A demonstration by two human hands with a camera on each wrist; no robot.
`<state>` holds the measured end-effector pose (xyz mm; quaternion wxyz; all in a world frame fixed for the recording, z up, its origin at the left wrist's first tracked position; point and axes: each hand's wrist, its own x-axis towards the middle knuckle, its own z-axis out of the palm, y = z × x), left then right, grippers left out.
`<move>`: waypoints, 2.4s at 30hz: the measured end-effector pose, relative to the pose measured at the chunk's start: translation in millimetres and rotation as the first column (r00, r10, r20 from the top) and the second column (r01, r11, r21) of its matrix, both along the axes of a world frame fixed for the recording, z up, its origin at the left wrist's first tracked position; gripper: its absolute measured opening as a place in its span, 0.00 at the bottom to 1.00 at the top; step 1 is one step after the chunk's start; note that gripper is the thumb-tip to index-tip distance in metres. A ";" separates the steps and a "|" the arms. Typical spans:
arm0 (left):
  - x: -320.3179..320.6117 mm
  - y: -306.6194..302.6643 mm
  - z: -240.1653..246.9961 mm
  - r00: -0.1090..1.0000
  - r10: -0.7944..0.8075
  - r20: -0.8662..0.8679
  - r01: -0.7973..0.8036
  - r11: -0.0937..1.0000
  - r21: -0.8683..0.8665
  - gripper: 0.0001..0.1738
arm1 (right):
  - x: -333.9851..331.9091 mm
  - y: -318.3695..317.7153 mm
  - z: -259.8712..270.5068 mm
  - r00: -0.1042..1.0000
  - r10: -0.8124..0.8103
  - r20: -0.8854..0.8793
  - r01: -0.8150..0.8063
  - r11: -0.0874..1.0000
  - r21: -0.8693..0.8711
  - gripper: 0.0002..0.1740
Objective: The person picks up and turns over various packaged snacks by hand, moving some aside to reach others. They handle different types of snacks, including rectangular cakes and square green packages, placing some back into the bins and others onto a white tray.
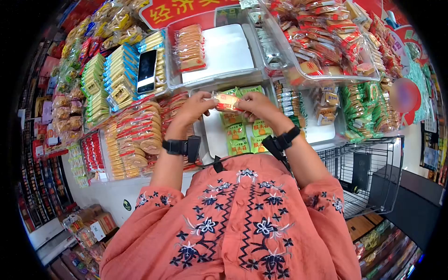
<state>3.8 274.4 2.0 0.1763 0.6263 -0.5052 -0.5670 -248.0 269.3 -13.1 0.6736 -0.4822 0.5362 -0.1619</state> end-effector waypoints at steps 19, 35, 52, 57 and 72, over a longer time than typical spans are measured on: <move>78.4 -98.8 37.2 0.913 0.109 0.394 0.170 0.775 -0.608 0.29 | 95.4 -120.8 34.9 0.968 -0.044 -0.246 -0.168 0.614 -0.771 0.21; 61.6 -92.6 7.3 0.497 0.290 0.818 0.546 0.628 -0.555 0.23 | 128.8 -145.8 -8.5 0.884 0.051 -0.464 -0.409 0.565 -0.717 0.19; 58.4 -99.3 -6.0 0.493 0.265 0.829 0.542 0.652 -0.531 0.34 | 131.9 -135.8 -16.1 0.901 -0.029 -0.432 -0.340 0.570 -0.748 0.22; 57.9 -98.0 -3.8 0.481 0.268 0.834 0.549 0.650 -0.526 0.35 | 127.3 -135.4 -13.9 0.904 -0.081 -0.419 -0.327 0.500 -0.802 0.33; 62.2 -95.0 -1.0 0.526 0.233 0.818 0.537 0.655 -0.532 0.31 | 114.9 -120.9 6.6 0.899 -0.075 -0.432 -0.346 0.486 -0.802 0.21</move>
